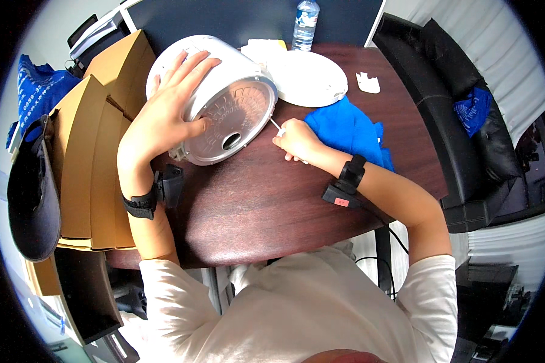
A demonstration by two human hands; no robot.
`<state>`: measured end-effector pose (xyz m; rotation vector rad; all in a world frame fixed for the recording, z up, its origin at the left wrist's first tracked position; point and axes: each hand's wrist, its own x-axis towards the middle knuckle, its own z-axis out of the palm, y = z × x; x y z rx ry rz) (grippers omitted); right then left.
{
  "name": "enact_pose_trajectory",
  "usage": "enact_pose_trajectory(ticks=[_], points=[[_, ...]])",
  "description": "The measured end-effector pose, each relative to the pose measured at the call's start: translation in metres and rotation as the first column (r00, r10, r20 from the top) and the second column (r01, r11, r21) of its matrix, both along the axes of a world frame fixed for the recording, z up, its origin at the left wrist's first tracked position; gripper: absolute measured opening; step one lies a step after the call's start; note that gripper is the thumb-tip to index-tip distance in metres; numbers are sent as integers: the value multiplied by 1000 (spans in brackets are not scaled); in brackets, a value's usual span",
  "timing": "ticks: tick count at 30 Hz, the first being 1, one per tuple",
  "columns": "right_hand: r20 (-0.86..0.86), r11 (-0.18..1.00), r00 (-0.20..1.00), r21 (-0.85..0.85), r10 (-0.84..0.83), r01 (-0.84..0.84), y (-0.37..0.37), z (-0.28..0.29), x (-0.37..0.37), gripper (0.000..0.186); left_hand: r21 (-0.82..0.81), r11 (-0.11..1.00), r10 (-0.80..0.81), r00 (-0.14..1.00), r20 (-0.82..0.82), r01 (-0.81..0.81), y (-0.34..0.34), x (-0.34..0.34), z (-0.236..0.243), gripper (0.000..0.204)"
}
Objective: The person uses a screwdriver to remove screws from the rim of a white cylindrical appliance placed on a table. They repeatedly loosen and remove screws from around the edge of the device's opening.
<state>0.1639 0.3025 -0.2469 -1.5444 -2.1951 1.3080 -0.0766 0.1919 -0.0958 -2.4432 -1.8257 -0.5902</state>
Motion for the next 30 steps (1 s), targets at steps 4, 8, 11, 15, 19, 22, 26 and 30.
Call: enact_pose_trajectory(ticks=[4,8,11,15,19,22,26,30], points=[[-130,986,989,-158,-72,51,3,-1,11,15,-10,1000,15,1000,8,-15,0,1,-1,92],[-402,919,884,-388,-238,71,-2,13,49,11,-15,1000,24,1000,0,-24,0,0,-2,92],[-402,916,859,-365,-316,166,-1,49,92,11,3,1000,21,1000,-13,-21,-2,1,-1,91],[-532,924,762,-299,-369,239,28,67,158,9,4,1000,24,1000,4,-24,-2,0,-3,92],[-442,894,784,-111,-436,435,116,58,234,12,19,1000,16,1000,16,-16,-1,8,-1,92],[-409,854,765,-77,-497,514,173,39,257,10,9,999,37,999,16,-37,-1,8,0,93],[-406,848,762,-73,-505,524,216,19,261,7,-9,999,49,999,3,-49,0,10,4,93],[-348,851,790,-50,-505,522,231,16,252,15,-28,997,67,998,-5,-67,0,14,9,91]])
